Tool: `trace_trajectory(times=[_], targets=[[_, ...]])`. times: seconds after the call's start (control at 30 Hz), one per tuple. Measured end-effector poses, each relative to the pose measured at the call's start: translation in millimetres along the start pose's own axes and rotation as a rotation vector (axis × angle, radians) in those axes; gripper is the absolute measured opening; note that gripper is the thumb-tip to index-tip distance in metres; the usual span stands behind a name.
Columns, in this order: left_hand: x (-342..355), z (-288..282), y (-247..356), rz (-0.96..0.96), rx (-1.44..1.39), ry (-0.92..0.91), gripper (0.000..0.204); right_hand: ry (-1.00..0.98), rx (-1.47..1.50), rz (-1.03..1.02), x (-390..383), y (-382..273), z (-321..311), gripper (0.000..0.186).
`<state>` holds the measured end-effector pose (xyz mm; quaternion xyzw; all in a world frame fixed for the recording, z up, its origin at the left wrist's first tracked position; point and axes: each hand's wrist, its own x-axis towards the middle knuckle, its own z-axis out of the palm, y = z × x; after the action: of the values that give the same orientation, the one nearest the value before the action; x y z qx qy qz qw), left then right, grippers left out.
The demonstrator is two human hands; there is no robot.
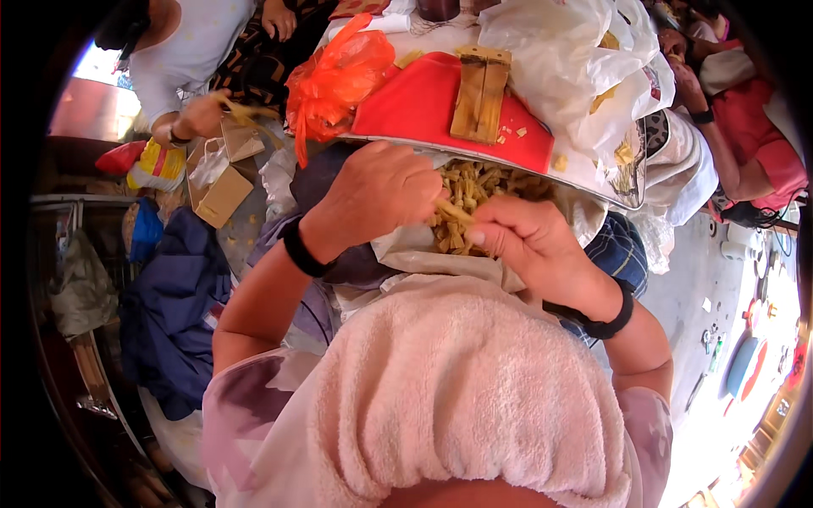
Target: The person knots strips of yellow material by hand, taking each strip and tying it into a small bundle before placing it into a large bag.
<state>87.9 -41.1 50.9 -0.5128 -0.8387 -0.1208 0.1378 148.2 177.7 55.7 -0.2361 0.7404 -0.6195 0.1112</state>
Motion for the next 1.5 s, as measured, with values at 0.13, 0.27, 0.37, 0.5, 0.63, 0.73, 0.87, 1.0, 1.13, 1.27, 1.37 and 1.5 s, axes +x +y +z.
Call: trace_trajectory(times=[0.13, 0.27, 0.37, 0.5, 0.63, 0.73, 0.87, 1.0, 1.13, 1.27, 1.37, 1.5], targets=[[17.1, 34.3, -13.4, -0.311, -0.312, 0.152, 0.019, 0.207, 0.08, 0.146, 24.7, 27.2, -11.4, 0.014], [34.7, 61.4, -25.3, -0.374, -0.554, 0.359, 0.017, 0.385, 0.178, 0.182, 44.5, 59.9, -27.7, 0.017], [39.2, 73.0, -36.3, -0.418, -0.676, 0.38, 0.014, 0.427, 0.172, 0.172, 54.9, 64.8, -33.0, 0.019], [47.6, 75.1, -42.2, -0.643, -0.988, 0.293, 0.013, 0.452, 0.187, 0.17, 70.7, 73.2, -41.4, 0.022], [51.7, 79.5, -51.0, -0.715, -0.974, 0.318, 0.013, 0.475, 0.131, 0.162, 83.5, 75.9, -44.4, 0.023], [52.1, 88.1, -56.2, -0.691, -0.902, 0.328, 0.012, 0.513, -0.052, 0.174, 87.9, 94.1, -42.7, 0.024], [47.4, 81.7, -47.6, -0.823, -0.567, 0.086, 0.012, 0.534, -0.473, 0.191, 79.5, 109.2, -43.7, 0.023], [24.9, 65.5, -29.1, -0.692, -0.273, 0.036, 0.02, 0.567, -0.598, 0.217, 59.3, 68.2, -35.1, 0.022], [21.8, 68.7, 11.6, -0.574, -0.776, 0.194, 0.034, 0.526, -0.368, -0.172, 47.8, 54.1, -25.4, 0.015], [8.7, 122.4, 39.7, -0.452, -0.809, -0.163, 0.032, 0.313, 0.443, 0.077, 28.1, -8.6, -13.3, 0.018], [9.5, 126.0, 47.4, -0.568, -0.934, -0.243, 0.028, 0.46, 0.402, -0.019, 5.5, -27.3, -31.4, 0.019], [14.9, 142.1, 34.4, -0.607, -0.921, -0.273, 0.025, 0.489, 0.648, -0.342, -39.8, -83.2, -64.7, 0.018]])
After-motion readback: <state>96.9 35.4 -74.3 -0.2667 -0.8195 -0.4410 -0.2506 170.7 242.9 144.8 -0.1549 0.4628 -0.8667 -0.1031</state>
